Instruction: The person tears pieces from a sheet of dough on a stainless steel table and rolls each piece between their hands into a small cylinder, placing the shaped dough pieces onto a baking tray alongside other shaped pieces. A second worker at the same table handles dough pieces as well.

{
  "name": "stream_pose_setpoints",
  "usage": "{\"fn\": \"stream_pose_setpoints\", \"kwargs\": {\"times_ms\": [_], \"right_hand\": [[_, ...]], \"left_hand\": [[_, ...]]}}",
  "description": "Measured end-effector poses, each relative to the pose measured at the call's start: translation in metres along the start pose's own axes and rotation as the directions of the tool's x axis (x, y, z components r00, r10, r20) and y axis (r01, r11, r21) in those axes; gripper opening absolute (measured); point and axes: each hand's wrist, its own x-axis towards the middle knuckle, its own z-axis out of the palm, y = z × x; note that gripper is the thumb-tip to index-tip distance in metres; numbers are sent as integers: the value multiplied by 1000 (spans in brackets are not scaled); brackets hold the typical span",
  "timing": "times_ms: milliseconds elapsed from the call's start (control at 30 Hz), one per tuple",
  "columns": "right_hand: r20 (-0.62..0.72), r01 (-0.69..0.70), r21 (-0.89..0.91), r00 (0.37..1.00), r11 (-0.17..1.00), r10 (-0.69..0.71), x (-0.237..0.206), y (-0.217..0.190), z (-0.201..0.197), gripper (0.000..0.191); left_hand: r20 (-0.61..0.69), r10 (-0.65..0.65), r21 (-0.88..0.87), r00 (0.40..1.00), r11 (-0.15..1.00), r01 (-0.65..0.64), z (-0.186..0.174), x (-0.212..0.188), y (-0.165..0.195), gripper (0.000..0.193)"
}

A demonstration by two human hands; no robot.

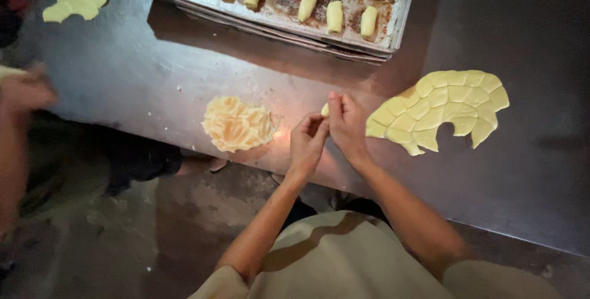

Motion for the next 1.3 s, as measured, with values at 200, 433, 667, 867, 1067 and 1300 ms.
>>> {"fn": "stream_pose_setpoints", "kwargs": {"times_ms": [200,433,667,867,1067,1300], "right_hand": [[-242,-270,67,930,961,278,9,-31,14,54],[-103,-68,-123,993,990,55,6,-32,22,60],[-187,-459,100,863,883,469,2,20,16,64],[684,-866,415,498,278,533,-32,72,-38,51],[866,-930,333,367,154,340,-104,70,-46,55],[527,-528,849,846,-14,80,-45,2,-87,38]], "left_hand": [[190,56,24,980,998,-62,-10,10,17,18],[-52,472,333,880,839,-430,0,31,-10,47],[-387,-46,-61,921,998,24,1,29,-21,56],[-24,-477,-453,878,789,416,-34,-10,-25,61],[50,-682,-358,730,670,650,-55,-20,-62,61],[-89,-502,-308,860,835,456,-104,-2,-83,59]]}}
